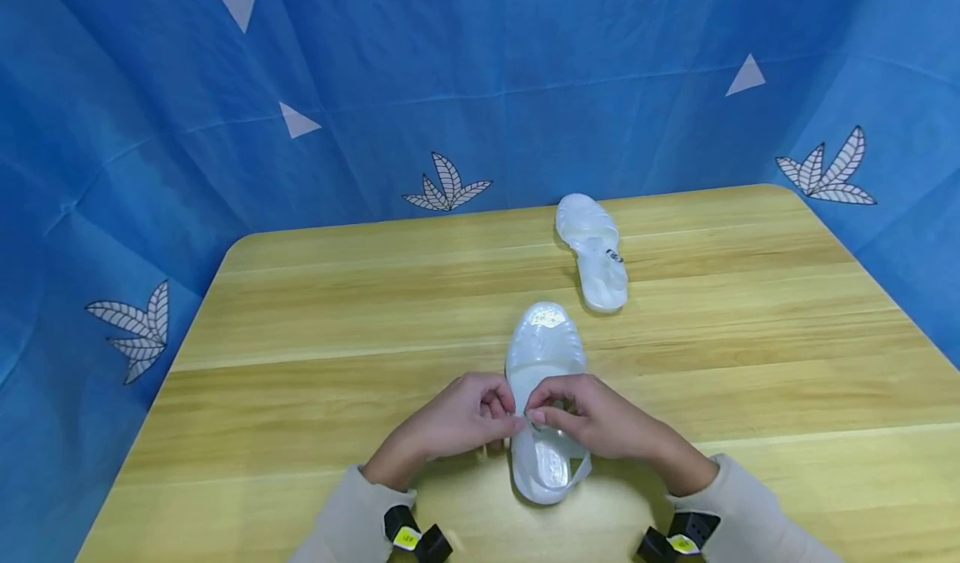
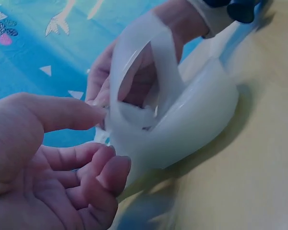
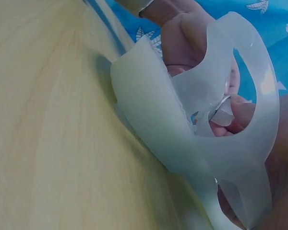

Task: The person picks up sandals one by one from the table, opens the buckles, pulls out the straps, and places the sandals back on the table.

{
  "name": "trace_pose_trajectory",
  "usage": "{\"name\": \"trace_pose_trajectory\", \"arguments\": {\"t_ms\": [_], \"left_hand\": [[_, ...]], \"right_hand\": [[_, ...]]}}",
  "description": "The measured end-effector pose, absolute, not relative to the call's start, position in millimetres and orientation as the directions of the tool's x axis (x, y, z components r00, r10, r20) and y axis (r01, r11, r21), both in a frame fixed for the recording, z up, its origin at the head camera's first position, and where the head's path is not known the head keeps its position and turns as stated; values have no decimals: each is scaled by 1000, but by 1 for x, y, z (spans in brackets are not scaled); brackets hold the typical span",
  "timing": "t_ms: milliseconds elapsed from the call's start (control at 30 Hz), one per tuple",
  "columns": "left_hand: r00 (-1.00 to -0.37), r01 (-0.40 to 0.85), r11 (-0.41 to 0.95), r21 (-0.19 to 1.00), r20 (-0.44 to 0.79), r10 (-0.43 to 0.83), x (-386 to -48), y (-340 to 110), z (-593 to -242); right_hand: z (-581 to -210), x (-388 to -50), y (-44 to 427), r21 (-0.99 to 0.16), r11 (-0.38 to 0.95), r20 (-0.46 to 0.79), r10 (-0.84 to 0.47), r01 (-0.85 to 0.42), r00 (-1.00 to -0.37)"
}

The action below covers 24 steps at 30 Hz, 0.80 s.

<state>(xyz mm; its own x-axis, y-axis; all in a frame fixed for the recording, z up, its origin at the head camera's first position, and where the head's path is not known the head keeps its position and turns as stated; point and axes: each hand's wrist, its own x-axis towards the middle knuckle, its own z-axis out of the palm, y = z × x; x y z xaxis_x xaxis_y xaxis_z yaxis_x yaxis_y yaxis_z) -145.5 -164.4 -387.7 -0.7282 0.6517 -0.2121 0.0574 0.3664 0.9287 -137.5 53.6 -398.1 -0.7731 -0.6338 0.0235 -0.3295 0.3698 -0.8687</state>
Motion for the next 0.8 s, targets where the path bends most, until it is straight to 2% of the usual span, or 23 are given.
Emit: {"name": "trace_pose_trajectory", "arguments": {"t_ms": [200,467,800], "left_hand": [[-696,32,351,936,-231,680,-145,-166,-388],[-720,33,380,924,-242,650,-144,-163,-388],[-740,60,387,920,-220,636,-143,-161,-389]], "right_hand": [[-399,-137,54,-872,375,7,-633,-315,-774],[-400,-137,55,-878,375,-11,-637,-297,-771],[-402,-137,57,-892,320,29,-665,-320,-746]]}}
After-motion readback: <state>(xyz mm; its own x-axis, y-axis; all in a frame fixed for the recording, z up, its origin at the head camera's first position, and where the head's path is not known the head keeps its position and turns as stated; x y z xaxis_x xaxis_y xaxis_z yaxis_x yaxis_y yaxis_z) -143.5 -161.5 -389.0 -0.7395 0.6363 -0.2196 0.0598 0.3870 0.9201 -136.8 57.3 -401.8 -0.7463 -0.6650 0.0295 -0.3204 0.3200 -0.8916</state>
